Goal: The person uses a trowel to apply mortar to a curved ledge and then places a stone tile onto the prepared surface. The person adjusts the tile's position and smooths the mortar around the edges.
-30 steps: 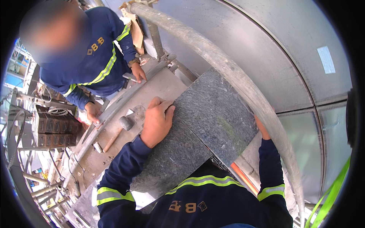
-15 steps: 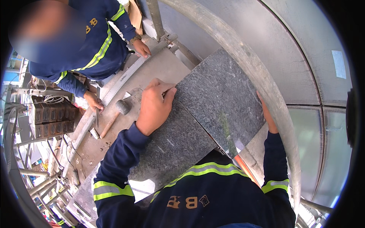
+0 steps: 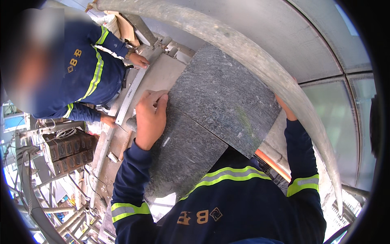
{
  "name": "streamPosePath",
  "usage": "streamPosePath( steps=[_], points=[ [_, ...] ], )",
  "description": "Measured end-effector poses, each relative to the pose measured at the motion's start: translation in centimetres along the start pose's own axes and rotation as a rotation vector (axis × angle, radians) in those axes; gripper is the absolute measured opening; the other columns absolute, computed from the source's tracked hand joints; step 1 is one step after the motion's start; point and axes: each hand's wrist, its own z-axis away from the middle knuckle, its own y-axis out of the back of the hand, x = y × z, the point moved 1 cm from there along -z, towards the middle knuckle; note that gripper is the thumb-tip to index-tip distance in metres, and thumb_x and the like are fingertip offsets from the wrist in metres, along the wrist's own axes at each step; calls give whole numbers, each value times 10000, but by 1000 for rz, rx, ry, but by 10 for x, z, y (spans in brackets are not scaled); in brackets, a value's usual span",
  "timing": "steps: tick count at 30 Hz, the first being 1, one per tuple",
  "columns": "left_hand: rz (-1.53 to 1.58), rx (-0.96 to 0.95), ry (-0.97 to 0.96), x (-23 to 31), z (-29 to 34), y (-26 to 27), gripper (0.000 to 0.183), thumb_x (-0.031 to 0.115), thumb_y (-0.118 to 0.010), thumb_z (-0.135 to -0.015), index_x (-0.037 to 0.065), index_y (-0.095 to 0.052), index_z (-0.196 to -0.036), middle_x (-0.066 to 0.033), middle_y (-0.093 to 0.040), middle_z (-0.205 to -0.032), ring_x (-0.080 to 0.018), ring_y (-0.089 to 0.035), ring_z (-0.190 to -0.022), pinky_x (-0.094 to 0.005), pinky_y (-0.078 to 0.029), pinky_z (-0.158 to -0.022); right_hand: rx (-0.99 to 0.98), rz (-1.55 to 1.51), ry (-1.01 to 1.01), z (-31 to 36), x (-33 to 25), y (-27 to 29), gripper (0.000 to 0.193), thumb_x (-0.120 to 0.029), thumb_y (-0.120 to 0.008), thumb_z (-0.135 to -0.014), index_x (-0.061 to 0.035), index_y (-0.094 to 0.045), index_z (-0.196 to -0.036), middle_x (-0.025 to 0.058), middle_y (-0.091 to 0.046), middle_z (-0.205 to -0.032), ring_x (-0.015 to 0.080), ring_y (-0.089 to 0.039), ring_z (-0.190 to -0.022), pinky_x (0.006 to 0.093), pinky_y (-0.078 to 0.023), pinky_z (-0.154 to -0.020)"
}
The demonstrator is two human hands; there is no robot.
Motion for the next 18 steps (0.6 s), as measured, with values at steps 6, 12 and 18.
streamPosePath(
  steps=[6,12,18],
  points=[
    [-41,-23,-36,-7,0,3,203,102,-656,-971,-41,-741,-1088,-186,-668,-934,-288,-682,-815,-351,-542,-735,-129,-609,76,-14,28,-9,342,-279,-779,-908,-58,-718,-1162,130,-741,-1077,225,-716,-981,388,-550,-870],
    [-56,-80,-50,4,-5,4,215,88,-668,-946,-47,-736,-1099,-208,-672,-924,-334,-679,-862,-381,-529,-798,-229,-130,-306,-25,0,5,216,-217,-759,-878,-129,-753,-1075,96,-763,-995,256,-739,-913,394,-559,-814],
    [-102,-134,-141,16,-28,7,232,61,-682,-925,-46,-722,-1127,-234,-685,-981,-386,-672,-926,-424,-515,-847,-252,253,-524,-49,-62,-5,382,-292,-773,-863,-71,-747,-1174,152,-739,-1179,344,-702,-1103,420,-541,-966]
  ],
)
